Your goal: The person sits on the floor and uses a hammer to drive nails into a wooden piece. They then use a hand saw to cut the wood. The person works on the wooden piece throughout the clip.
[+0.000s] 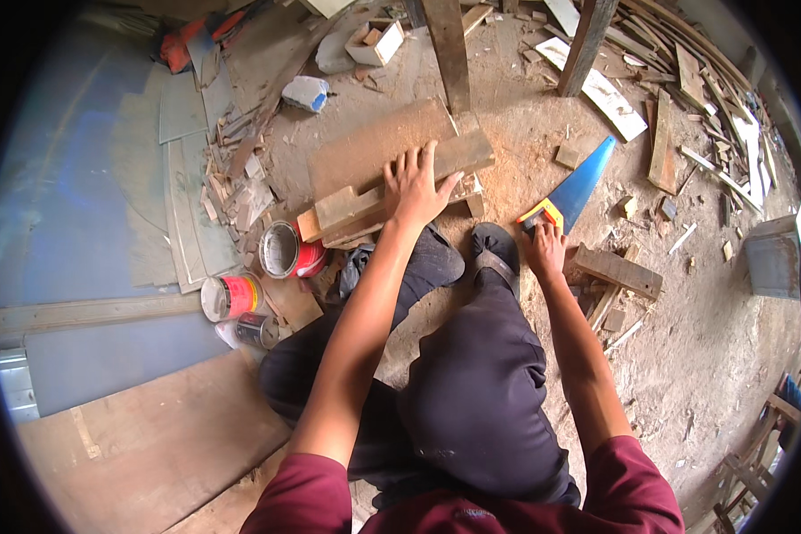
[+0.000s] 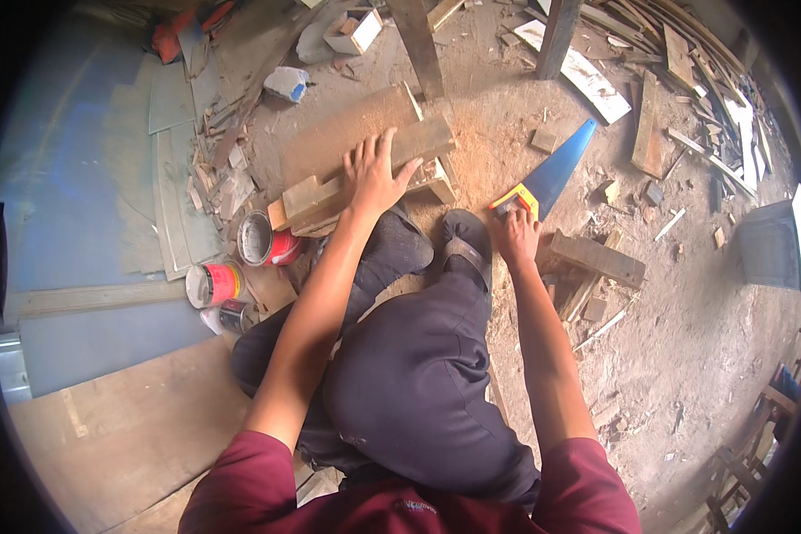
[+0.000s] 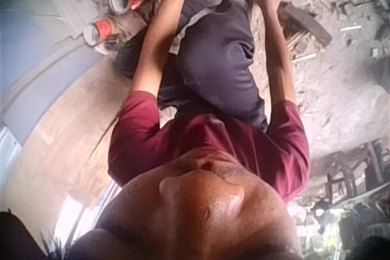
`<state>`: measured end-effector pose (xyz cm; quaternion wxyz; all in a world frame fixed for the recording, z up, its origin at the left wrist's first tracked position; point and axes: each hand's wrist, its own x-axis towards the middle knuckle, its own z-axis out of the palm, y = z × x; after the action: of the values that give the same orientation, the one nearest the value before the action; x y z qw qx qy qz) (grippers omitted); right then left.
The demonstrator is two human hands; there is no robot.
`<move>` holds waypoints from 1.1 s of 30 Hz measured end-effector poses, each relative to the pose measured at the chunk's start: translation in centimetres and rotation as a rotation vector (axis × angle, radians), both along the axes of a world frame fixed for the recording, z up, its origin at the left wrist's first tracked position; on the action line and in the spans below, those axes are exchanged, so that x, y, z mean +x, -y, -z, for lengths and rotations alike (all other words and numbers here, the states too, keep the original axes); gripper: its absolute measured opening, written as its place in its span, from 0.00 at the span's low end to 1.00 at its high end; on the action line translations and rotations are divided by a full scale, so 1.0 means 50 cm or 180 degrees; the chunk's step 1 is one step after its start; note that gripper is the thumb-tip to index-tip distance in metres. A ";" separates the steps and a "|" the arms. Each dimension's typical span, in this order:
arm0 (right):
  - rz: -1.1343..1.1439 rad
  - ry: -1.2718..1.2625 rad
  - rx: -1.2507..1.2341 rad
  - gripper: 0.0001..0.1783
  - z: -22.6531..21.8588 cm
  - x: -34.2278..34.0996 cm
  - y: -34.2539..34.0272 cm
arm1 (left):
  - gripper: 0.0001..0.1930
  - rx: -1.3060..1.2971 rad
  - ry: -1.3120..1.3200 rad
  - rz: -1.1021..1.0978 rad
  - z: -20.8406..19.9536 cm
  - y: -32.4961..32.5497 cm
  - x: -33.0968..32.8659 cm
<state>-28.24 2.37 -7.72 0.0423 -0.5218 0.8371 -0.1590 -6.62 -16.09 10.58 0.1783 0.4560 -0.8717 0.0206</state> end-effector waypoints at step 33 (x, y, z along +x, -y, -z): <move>-0.0037 0.3067 -0.1466 0.13 -0.598 0.199 -0.343 | 0.26 0.1056 -0.0252 -0.1024 -0.052 0.033 -0.071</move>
<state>-18.29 19.50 22.16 0.3071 -0.3900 0.6634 -0.5599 -10.17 -17.74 13.17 0.1294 0.6126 -0.7716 -0.1127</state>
